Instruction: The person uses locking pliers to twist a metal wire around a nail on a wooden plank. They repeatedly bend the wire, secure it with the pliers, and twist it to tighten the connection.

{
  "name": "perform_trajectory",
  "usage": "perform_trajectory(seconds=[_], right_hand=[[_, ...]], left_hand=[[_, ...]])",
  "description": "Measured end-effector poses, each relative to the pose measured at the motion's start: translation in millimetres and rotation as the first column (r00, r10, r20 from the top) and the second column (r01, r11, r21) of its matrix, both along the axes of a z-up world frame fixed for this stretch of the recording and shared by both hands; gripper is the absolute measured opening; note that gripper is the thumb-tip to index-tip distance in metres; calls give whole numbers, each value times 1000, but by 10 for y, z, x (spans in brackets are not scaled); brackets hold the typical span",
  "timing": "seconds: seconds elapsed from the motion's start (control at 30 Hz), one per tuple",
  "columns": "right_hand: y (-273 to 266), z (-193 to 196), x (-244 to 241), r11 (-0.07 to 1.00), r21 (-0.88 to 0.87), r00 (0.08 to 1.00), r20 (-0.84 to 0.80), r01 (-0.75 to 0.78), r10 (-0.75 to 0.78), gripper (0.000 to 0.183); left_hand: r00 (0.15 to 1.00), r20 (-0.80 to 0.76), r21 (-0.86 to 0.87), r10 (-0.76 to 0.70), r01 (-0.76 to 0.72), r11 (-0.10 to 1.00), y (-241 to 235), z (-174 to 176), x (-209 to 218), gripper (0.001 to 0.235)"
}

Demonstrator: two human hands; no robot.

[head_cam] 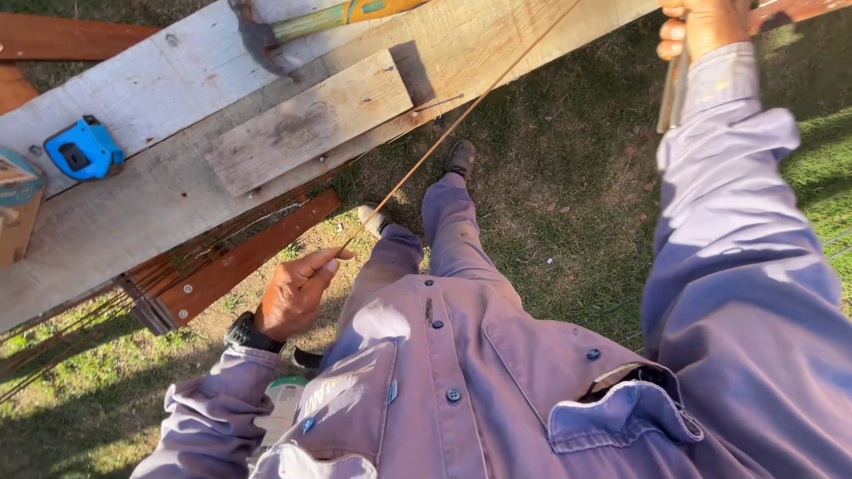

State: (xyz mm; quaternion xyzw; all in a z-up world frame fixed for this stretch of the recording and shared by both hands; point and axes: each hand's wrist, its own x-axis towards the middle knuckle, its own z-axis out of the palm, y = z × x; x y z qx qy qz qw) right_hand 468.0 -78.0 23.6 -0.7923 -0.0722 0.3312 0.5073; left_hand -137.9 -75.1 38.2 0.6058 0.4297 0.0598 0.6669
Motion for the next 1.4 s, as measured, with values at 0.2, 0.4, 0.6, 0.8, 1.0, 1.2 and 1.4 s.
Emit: perform_trajectory(seconds=[0.2,0.4,0.6,0.8,1.0,1.2,1.4], right_hand=[[47,502,-386,846,-214,869,-29,-488,494,43],[-32,573,-1739,726,-126,732,-232,-676,641,43],[-235,302,-2550,881,94,860,-193,-463,473,48],[-211,67,-2609,913,49,896,-178,-405,407,52],[-133,-169,-2590,945,84,938,-122,-316,325,49],[-111,60,-2558,920,123,913,-130,-373,388,54],[24,369,-2133,869,36,831,-274,-493,483,42]], left_hand=[[998,25,-5,-64,64,998,263,66,307,32],[995,99,172,-18,1,985,495,-373,1022,30],[966,166,161,198,-225,961,471,-949,1678,25],[936,188,106,297,-320,941,537,-1058,1991,26],[884,310,-17,350,-363,932,647,-889,2144,27],[852,394,-83,345,-341,936,667,-1045,2049,25],[918,371,-61,144,-131,990,738,-431,1166,22]])
